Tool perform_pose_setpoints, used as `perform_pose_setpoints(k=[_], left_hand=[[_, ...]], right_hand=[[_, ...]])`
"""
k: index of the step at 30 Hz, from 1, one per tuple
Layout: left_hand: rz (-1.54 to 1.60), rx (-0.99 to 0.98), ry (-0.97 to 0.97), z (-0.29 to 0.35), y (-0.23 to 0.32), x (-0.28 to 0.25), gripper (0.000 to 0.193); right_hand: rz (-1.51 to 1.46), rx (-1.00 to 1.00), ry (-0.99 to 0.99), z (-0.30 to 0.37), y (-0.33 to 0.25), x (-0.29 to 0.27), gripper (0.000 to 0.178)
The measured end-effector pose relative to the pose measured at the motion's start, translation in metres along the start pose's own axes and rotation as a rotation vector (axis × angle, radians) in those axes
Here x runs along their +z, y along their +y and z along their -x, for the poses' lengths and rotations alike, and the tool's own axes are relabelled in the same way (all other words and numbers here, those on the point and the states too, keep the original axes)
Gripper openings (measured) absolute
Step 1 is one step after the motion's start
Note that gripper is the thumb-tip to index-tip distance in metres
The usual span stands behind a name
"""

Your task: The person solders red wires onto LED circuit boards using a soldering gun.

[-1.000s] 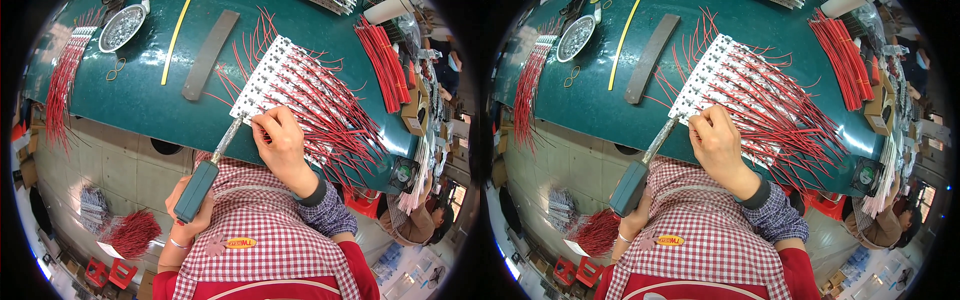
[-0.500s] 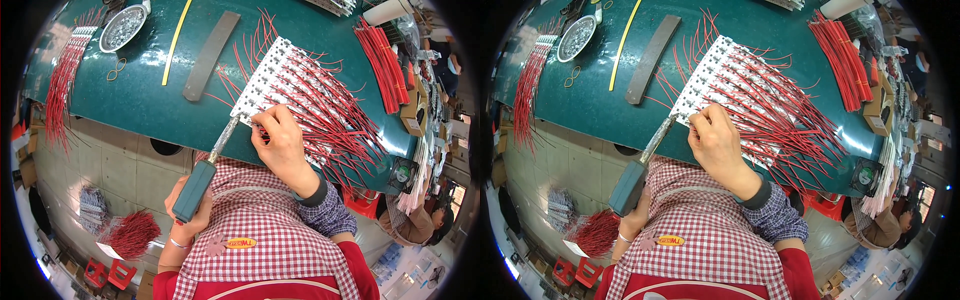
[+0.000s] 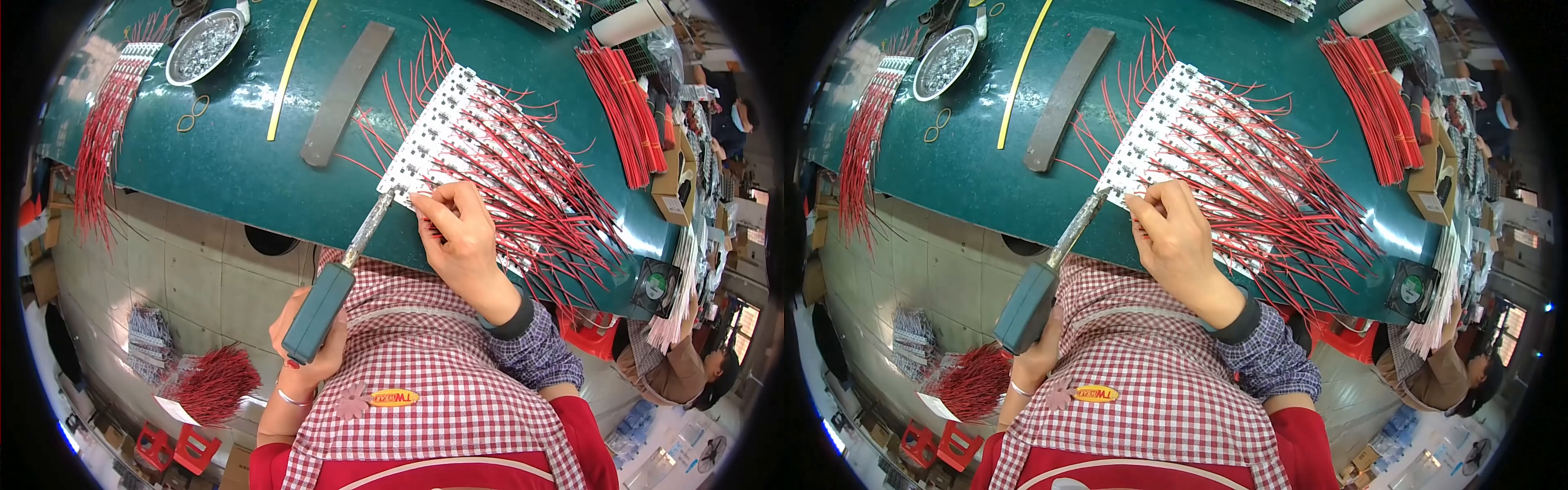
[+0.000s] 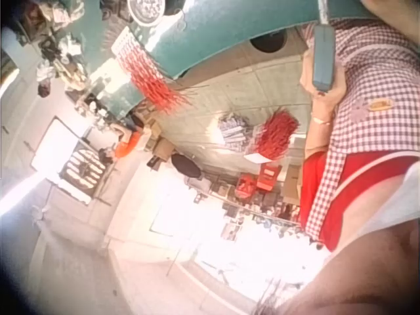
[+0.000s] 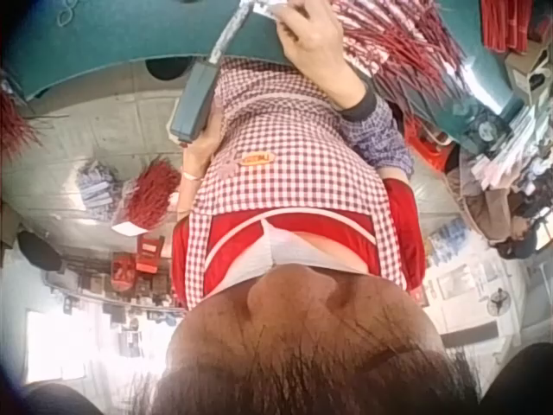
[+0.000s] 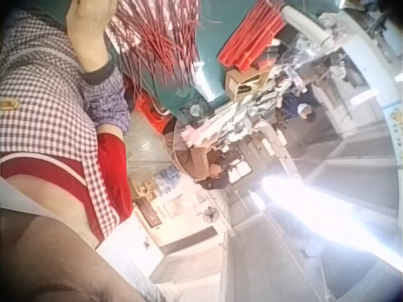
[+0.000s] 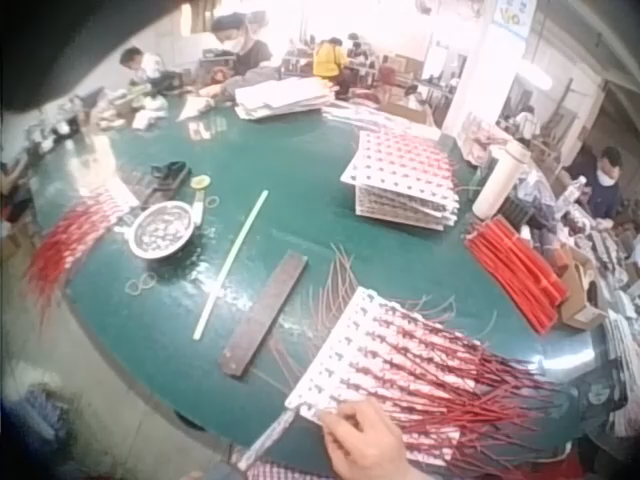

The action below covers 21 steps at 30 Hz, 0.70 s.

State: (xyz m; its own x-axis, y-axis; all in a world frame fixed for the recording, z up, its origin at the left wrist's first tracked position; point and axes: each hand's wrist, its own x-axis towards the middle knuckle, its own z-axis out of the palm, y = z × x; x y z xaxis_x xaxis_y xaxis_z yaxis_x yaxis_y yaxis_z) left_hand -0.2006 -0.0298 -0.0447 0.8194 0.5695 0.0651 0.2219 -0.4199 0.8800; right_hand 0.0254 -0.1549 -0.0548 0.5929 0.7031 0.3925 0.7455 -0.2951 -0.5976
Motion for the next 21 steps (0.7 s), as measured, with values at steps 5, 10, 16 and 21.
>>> perform_pose_setpoints(k=[5,10,16,21], left_hand=[[-0.016,0.009,-0.001,-0.003,0.003,0.000,0.023],[-0.031,0.007,0.011,-0.010,0.012,0.001,0.021],[-0.007,0.043,0.019,-0.012,0.013,0.004,0.021],[-0.013,0.009,-0.010,-0.010,0.012,0.003,0.021]], right_hand=[[-0.004,-0.037,0.017,0.000,0.002,0.001,0.038],[-0.009,-0.051,0.012,0.000,0.002,0.001,0.037],[0.004,-0.054,0.005,0.000,0.001,0.000,0.036],[0.048,-0.033,0.022,0.005,0.001,0.005,0.043]])
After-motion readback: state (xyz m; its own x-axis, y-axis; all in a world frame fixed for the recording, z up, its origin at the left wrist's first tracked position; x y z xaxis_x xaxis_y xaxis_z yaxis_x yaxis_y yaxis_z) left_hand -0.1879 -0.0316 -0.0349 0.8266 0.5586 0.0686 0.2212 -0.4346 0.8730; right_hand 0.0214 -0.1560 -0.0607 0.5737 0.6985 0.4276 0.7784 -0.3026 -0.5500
